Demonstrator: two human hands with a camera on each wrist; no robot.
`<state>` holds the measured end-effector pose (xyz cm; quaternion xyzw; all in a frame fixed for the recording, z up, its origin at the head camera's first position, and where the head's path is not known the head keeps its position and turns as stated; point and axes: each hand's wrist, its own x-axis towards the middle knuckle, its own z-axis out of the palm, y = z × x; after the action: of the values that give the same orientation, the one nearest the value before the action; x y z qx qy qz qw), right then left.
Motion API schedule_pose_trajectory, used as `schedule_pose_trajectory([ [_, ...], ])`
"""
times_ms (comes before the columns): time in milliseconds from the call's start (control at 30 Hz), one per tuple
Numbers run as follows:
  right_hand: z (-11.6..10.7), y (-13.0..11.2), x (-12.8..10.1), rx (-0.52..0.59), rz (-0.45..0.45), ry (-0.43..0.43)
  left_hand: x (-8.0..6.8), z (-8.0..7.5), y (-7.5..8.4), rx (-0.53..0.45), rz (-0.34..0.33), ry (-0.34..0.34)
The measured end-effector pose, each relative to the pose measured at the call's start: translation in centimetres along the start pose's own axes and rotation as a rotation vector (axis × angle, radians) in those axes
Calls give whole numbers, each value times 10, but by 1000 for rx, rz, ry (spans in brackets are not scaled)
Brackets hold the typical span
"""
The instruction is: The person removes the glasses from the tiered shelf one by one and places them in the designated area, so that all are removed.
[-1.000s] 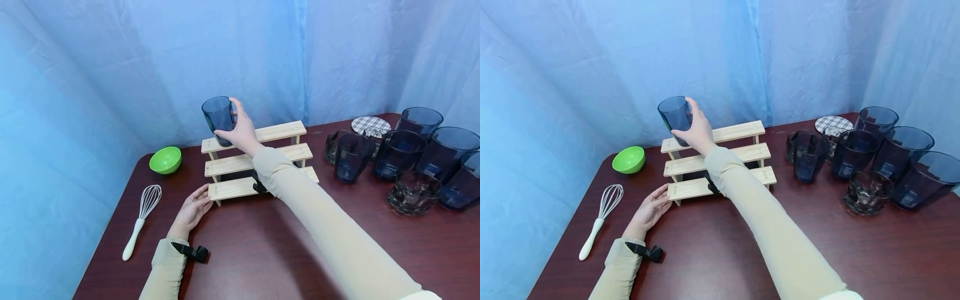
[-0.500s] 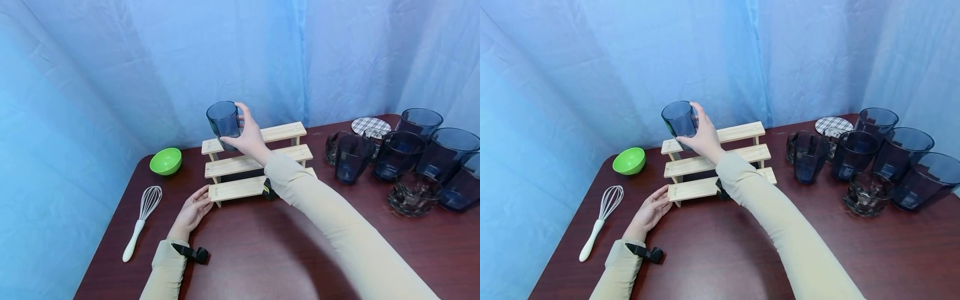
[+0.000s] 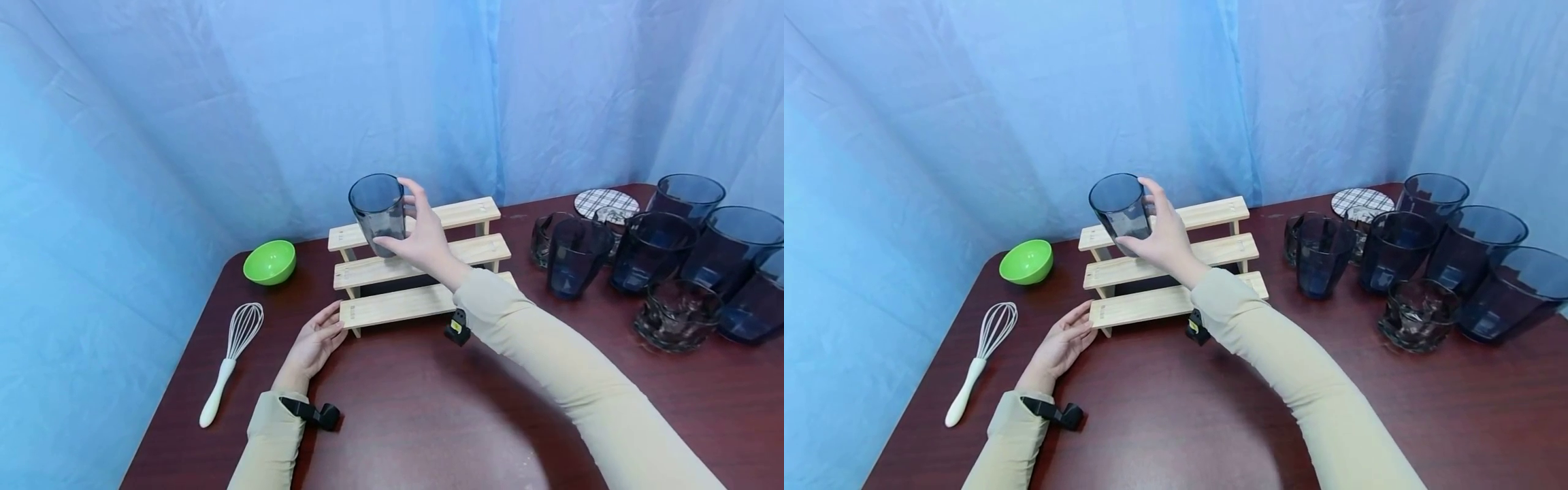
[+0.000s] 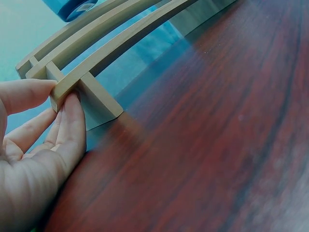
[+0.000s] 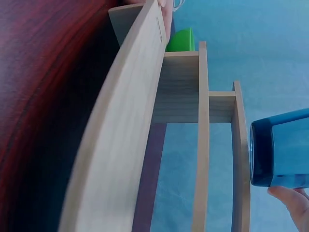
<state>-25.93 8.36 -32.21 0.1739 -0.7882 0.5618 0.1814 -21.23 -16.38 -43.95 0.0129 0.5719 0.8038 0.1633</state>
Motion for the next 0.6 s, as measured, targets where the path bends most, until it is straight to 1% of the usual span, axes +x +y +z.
schedule_pose_trajectory([
  [267,-18,-2,-16,81,-18,13,0,1,1,-8,-13,15],
  [467,-35,-7,-27,98,-20,16,2,1,1,-2,-14,19],
  [600,-45,-11,-36,104,-44,17,2,0,1,-9,-22,17],
])
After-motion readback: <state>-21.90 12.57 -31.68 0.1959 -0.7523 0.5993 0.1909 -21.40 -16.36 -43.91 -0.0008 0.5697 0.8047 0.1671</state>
